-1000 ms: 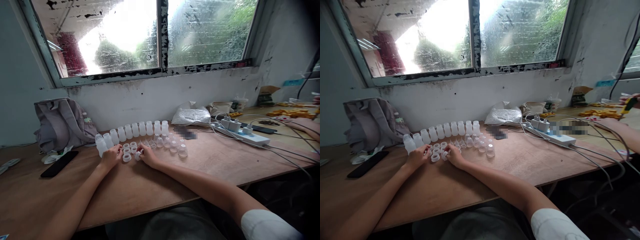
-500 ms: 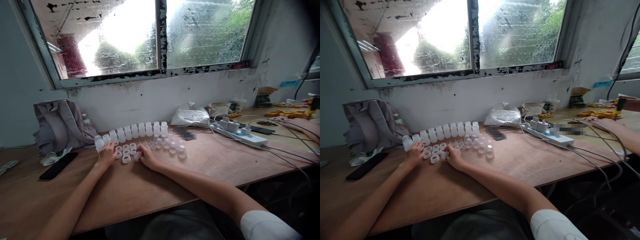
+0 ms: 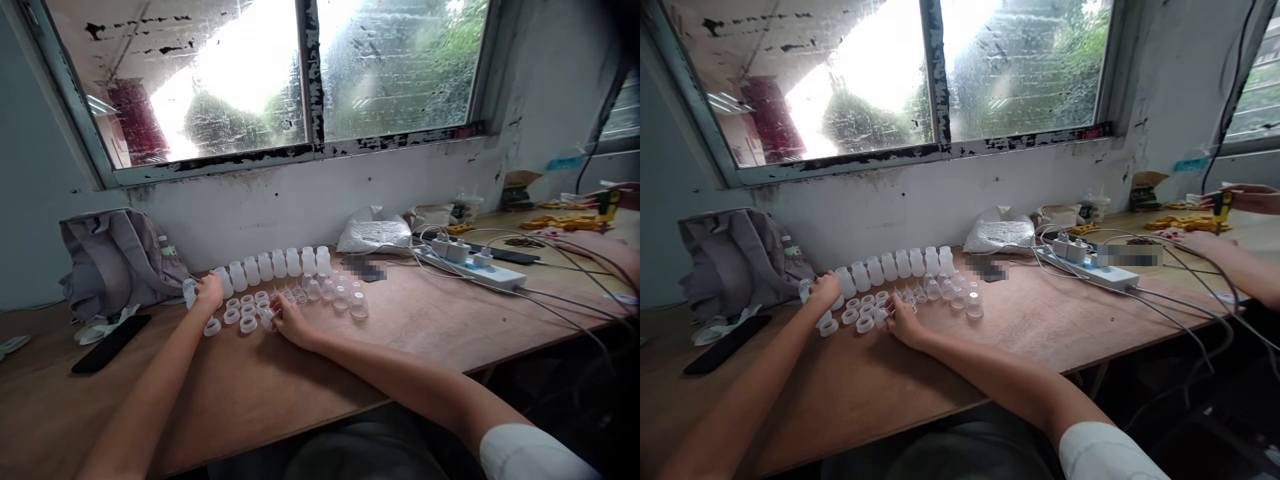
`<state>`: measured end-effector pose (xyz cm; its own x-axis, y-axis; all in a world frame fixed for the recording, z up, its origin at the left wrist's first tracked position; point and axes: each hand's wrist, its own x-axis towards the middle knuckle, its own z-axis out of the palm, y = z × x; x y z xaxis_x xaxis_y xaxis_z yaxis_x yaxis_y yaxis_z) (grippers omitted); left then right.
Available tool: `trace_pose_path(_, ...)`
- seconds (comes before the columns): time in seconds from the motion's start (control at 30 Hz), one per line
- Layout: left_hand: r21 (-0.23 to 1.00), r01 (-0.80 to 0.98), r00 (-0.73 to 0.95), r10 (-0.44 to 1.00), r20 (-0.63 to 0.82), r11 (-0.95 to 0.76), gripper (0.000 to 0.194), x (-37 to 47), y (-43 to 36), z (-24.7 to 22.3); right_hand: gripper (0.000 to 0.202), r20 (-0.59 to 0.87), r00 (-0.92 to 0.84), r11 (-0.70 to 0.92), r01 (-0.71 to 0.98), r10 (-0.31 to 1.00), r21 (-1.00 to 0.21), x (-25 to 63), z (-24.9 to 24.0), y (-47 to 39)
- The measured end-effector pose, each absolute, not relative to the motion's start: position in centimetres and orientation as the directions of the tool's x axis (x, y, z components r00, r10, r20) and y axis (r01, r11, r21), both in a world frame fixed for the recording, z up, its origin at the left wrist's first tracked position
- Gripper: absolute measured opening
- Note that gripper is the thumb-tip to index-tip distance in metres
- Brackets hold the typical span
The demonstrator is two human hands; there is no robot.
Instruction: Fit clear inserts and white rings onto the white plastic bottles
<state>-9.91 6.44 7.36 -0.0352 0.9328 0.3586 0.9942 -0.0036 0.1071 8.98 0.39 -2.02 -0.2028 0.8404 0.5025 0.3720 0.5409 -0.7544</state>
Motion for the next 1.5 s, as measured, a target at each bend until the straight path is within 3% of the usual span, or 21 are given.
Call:
trace_pose_path(0.2, -0.028, 0.998, -0.043, 0.919, 0.392, 0.059, 0.03, -10.5, 4.7, 6.7, 0.02, 0.499, -0.214, 0.543, 0.278, 0.839, -0.793, 8.9, -1.4, -0.6)
trace_pose_path(0.33, -0.113, 0.993, 0.09, 0.811, 0.579, -0.03, 0.033, -10.1, 1.5, 7.5, 0.026, 0.452, -0.204, 0.49, 0.219, 0.868, -0.844, 9.1, -1.1, -0.5)
trace_pose_path(0.4, -0.1, 0.985, 0.171, 0.712, 0.681, -0.14, 0.033, -9.4, -0.1, 7.8, 0.029, 0.424, -0.184, 0.454, 0.179, 0.887, -0.873, 9.3, -0.6, -0.6)
trace_pose_path(0.53, 0.058, 0.873, 0.265, 0.572, 0.776, -0.484, 0.023, -7.3, -1.8, 6.9, 0.028, 0.346, -0.126, 0.353, 0.038, 0.93, -0.935, 9.8, 0.6, -1.0)
trace_pose_path(0.67, 0.264, 0.676, 0.31, 0.59, 0.745, -0.688, 0.016, -5.4, -2.1, 4.1, 0.021, 0.329, -0.023, 0.325, -0.092, 0.944, -0.941, 10.1, 1.2, -0.9)
trace_pose_path(0.8, 0.492, 0.515, 0.331, 0.693, 0.641, -0.702, 0.014, -4.6, -2.0, 1.3, 0.025, 0.37, 0.066, 0.376, -0.132, 0.927, -0.917, 10.1, 1.3, -0.3)
trace_pose_path(0.97, 0.805, 0.219, 0.34, 0.817, 0.467, -0.551, 0.066, -4.1, -1.9, -0.3, 0.028, 0.468, 0.011, 0.464, -0.152, 0.884, -0.873, 10.2, 2.1, -1.1)
trace_pose_path(1.03, 0.876, 0.145, 0.371, 0.846, 0.382, -0.459, 0.072, -3.9, -1.7, -0.5, 0.025, 0.532, -0.032, 0.526, -0.117, 0.846, -0.843, 10.1, 2.5, -1.9)
trace_pose_path(1.2, 0.909, 0.088, 0.432, 0.838, 0.334, -0.407, 0.051, -3.9, -1.2, -0.8, 0.018, 0.623, -0.1, 0.629, 0.034, 0.776, -0.777, 9.9, 2.4, -3.0)
trace_pose_path(1.5, 0.882, 0.077, 0.474, 0.795, 0.379, -0.466, 0.049, -4.3, -1.6, -0.2, 0.018, 0.768, -0.153, 0.782, 0.172, 0.622, -0.599, 10.2, 1.4, -2.6)
